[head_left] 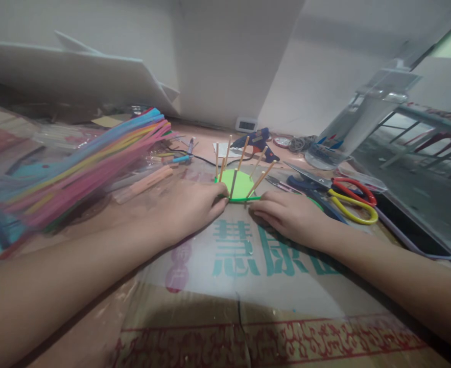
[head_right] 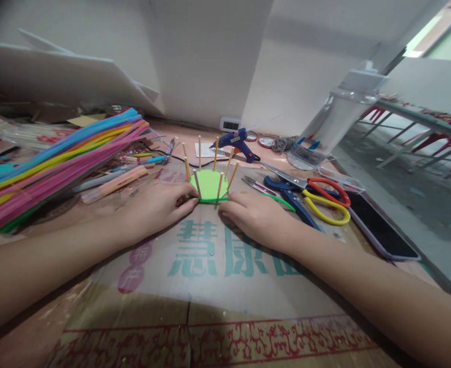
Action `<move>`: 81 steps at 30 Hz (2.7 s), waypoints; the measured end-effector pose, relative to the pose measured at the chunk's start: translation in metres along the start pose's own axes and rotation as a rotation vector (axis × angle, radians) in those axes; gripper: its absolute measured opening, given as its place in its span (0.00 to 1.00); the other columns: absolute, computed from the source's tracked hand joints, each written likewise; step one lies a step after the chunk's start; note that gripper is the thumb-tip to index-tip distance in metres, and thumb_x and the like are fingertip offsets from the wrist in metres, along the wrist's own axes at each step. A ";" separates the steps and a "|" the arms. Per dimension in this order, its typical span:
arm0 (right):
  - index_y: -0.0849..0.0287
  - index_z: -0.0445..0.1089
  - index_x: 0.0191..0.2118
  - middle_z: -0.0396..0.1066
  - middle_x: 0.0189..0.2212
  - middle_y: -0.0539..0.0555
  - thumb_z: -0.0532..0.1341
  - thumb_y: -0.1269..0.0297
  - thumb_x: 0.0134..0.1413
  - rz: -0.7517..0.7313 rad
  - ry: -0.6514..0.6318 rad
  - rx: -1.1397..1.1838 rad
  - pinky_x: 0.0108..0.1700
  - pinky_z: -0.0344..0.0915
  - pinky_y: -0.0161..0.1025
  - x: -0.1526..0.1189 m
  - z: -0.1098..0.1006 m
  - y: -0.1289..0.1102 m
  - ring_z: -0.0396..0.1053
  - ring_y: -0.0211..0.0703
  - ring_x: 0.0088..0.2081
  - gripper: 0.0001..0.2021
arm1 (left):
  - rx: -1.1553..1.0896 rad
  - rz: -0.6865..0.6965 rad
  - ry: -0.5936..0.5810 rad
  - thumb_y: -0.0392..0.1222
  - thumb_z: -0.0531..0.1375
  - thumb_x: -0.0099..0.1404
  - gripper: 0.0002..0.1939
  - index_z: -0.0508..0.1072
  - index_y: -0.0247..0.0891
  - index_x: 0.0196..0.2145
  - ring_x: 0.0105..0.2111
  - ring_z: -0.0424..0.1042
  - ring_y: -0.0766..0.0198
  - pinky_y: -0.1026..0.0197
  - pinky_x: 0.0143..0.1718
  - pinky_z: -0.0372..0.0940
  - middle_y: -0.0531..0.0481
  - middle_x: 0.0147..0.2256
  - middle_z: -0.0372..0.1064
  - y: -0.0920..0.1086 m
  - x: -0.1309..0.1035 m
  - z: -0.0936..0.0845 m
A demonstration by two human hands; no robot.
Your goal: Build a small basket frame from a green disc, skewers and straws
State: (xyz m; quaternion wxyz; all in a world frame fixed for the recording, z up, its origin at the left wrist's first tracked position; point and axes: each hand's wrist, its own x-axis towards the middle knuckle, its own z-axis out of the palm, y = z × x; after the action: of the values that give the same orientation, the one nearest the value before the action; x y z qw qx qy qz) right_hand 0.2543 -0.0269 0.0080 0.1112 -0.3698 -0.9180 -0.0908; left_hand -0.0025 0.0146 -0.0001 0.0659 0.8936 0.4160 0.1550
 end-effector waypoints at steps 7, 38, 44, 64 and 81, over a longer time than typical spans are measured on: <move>0.56 0.73 0.40 0.76 0.36 0.52 0.63 0.65 0.61 0.342 0.099 0.098 0.33 0.64 0.35 -0.004 -0.001 0.017 0.72 0.41 0.34 0.03 | 0.014 0.029 0.012 0.49 0.53 0.72 0.16 0.77 0.41 0.46 0.35 0.76 0.58 0.60 0.37 0.64 0.46 0.36 0.78 0.000 0.001 0.001; 0.56 0.77 0.38 0.75 0.34 0.53 0.55 0.71 0.63 0.074 -0.048 0.006 0.30 0.57 0.37 0.007 -0.016 -0.009 0.70 0.41 0.32 0.12 | 0.376 0.066 -0.235 0.33 0.50 0.70 0.12 0.71 0.37 0.46 0.32 0.78 0.51 0.56 0.30 0.64 0.44 0.32 0.76 0.034 -0.011 -0.024; 0.57 0.77 0.40 0.78 0.39 0.55 0.56 0.70 0.63 0.143 0.018 0.058 0.37 0.64 0.38 0.011 0.000 0.017 0.74 0.45 0.39 0.11 | 0.354 0.094 -0.212 0.33 0.51 0.69 0.09 0.71 0.37 0.38 0.31 0.76 0.52 0.56 0.31 0.64 0.44 0.31 0.75 0.034 -0.008 -0.020; 0.57 0.79 0.43 0.77 0.41 0.57 0.61 0.67 0.61 0.231 0.089 0.322 0.48 0.68 0.44 0.024 0.013 0.036 0.73 0.48 0.44 0.09 | 0.393 0.141 -0.174 0.32 0.52 0.68 0.07 0.69 0.38 0.37 0.28 0.75 0.54 0.57 0.26 0.59 0.46 0.29 0.73 0.028 -0.010 -0.018; 0.55 0.79 0.36 0.79 0.36 0.54 0.63 0.65 0.59 0.349 0.116 0.516 0.44 0.71 0.43 0.020 0.010 0.017 0.75 0.44 0.38 0.06 | 0.443 0.152 -0.220 0.32 0.51 0.68 0.13 0.70 0.36 0.47 0.30 0.76 0.53 0.58 0.27 0.60 0.45 0.31 0.75 0.029 -0.026 -0.028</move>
State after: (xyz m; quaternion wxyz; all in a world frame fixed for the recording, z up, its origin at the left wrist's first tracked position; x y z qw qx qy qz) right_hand 0.2507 0.0003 0.0056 0.2674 -0.4756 -0.8255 0.1446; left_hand -0.0066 -0.0249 0.0279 -0.0985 0.9265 0.3616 -0.0334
